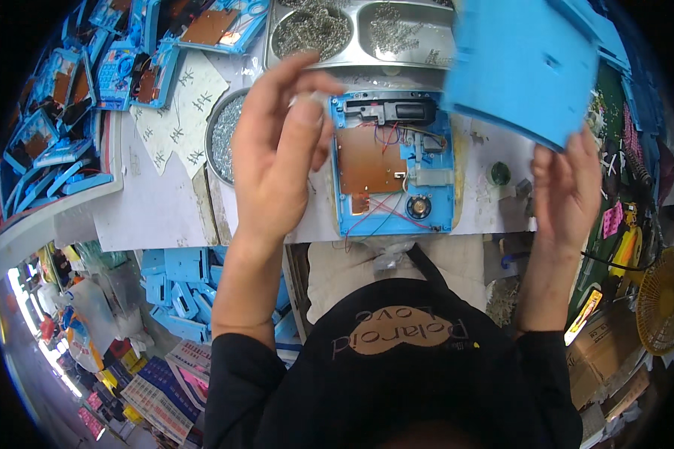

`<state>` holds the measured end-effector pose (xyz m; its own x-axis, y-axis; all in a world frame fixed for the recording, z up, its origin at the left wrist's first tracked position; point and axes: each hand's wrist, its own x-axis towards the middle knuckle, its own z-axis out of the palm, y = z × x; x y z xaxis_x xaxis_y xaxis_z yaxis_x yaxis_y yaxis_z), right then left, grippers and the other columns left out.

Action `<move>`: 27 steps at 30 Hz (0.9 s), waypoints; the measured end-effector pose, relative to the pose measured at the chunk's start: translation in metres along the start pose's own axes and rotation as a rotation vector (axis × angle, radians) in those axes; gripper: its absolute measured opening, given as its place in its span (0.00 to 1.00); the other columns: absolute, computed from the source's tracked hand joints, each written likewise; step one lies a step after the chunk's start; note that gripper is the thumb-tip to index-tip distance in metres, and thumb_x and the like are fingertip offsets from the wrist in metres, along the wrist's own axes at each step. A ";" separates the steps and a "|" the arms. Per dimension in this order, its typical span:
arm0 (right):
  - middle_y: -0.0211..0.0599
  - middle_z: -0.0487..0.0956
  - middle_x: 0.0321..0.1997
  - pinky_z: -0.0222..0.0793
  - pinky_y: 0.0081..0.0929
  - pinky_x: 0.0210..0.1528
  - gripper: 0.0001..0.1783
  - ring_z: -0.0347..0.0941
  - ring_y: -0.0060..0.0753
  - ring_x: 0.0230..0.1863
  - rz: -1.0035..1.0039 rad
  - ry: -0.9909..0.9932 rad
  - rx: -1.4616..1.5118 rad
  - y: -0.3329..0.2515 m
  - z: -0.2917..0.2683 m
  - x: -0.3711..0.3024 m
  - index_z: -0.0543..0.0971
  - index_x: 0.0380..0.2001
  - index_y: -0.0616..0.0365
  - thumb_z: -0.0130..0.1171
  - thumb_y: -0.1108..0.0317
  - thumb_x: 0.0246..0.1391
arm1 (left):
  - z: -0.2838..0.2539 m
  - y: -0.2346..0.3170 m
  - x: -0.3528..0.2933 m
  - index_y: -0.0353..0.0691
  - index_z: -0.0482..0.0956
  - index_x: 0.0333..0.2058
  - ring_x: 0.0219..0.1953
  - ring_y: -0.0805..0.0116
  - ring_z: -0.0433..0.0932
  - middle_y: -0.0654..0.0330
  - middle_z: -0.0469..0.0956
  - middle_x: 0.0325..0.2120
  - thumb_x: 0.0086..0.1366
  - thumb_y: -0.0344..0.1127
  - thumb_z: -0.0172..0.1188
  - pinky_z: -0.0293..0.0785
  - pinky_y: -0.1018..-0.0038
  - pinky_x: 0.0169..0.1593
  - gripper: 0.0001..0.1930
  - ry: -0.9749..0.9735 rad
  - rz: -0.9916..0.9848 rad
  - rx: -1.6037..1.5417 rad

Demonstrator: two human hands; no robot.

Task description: Assemble the internal components and housing of a blue electronic toy device, including soldering wires and using an electric screwdriver.

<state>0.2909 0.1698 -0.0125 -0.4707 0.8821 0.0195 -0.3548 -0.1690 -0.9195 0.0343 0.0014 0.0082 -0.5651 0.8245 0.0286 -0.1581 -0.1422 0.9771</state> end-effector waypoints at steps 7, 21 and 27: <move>0.38 0.82 0.36 0.76 0.21 0.32 0.30 0.78 0.23 0.29 0.131 -0.179 -0.304 -0.001 0.067 0.006 0.66 0.66 0.69 0.60 0.69 0.66 | 0.009 -0.001 0.025 0.27 0.59 0.69 0.33 0.81 0.76 0.59 0.79 0.38 0.68 0.27 0.63 0.71 0.86 0.33 0.34 -0.149 0.256 0.189; 0.32 0.82 0.30 0.65 0.13 0.21 0.35 0.72 0.16 0.21 0.028 -0.097 -0.366 -0.009 0.049 -0.001 0.61 0.71 0.64 0.61 0.67 0.66 | 0.001 -0.006 0.016 0.30 0.62 0.67 0.31 0.81 0.75 0.62 0.77 0.34 0.67 0.27 0.65 0.71 0.85 0.33 0.33 -0.182 0.378 0.468; 0.41 0.82 0.49 0.66 0.10 0.20 0.33 0.75 0.13 0.25 -0.060 0.036 -0.334 -0.012 0.011 -0.012 0.63 0.71 0.65 0.58 0.67 0.67 | -0.027 -0.009 -0.091 0.38 0.82 0.30 0.20 0.73 0.73 0.62 0.76 0.18 0.50 0.45 0.81 0.69 0.74 0.26 0.20 -0.242 -0.174 1.102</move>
<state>0.2922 0.1564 0.0030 -0.4265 0.9018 0.0690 -0.0941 0.0316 -0.9951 0.0658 -0.0869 -0.0090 -0.4156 0.8869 -0.2017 0.6455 0.4438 0.6215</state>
